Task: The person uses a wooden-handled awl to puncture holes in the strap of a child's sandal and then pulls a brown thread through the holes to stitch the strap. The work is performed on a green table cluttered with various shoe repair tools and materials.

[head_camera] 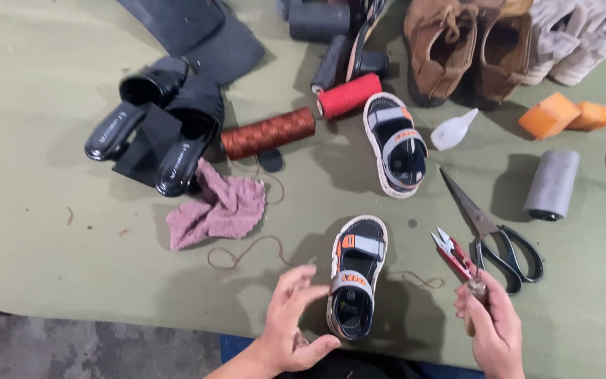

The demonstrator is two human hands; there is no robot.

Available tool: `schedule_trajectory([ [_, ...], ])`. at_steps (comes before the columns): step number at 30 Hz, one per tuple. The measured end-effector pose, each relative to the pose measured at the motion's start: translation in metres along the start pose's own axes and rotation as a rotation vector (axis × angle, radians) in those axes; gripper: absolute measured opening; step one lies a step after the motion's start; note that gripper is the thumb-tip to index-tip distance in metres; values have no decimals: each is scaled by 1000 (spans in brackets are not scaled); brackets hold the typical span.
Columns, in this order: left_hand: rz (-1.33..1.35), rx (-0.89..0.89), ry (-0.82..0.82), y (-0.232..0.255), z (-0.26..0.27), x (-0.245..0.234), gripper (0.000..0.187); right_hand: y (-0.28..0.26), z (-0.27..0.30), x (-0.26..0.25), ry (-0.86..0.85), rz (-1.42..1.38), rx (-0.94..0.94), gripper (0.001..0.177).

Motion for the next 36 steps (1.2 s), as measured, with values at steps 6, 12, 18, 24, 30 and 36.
schedule_trajectory([
  [6, -92, -164, -110, 5, -17, 29, 86, 0, -5, 25, -156, 132, -42, 63],
  [12, -168, -218, -150, -2, -6, 41, 71, 2, 7, 44, -256, 213, -171, 49],
  [18, -181, -204, -143, -10, -5, 41, 79, -8, 9, 48, -291, 333, -300, 41],
  [24, -184, -165, -29, -22, 7, 49, 46, -10, 3, 45, -343, 455, -243, 42],
  [30, -219, -115, 29, -46, 27, 52, 53, -12, 4, 43, -416, 545, -174, 36],
  [36, -225, -105, 90, -56, 37, 51, 55, -19, 2, 47, -437, 670, -481, 34],
])
Point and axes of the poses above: each hand's wrist, its own z-axis away from the middle knuckle, its own x-axis out of the palm, y = z × x, the point moved 3 cm from there along -z, towards the middle knuckle, and after that the axes turned 4 degrees about z, right-handed, at the moved point
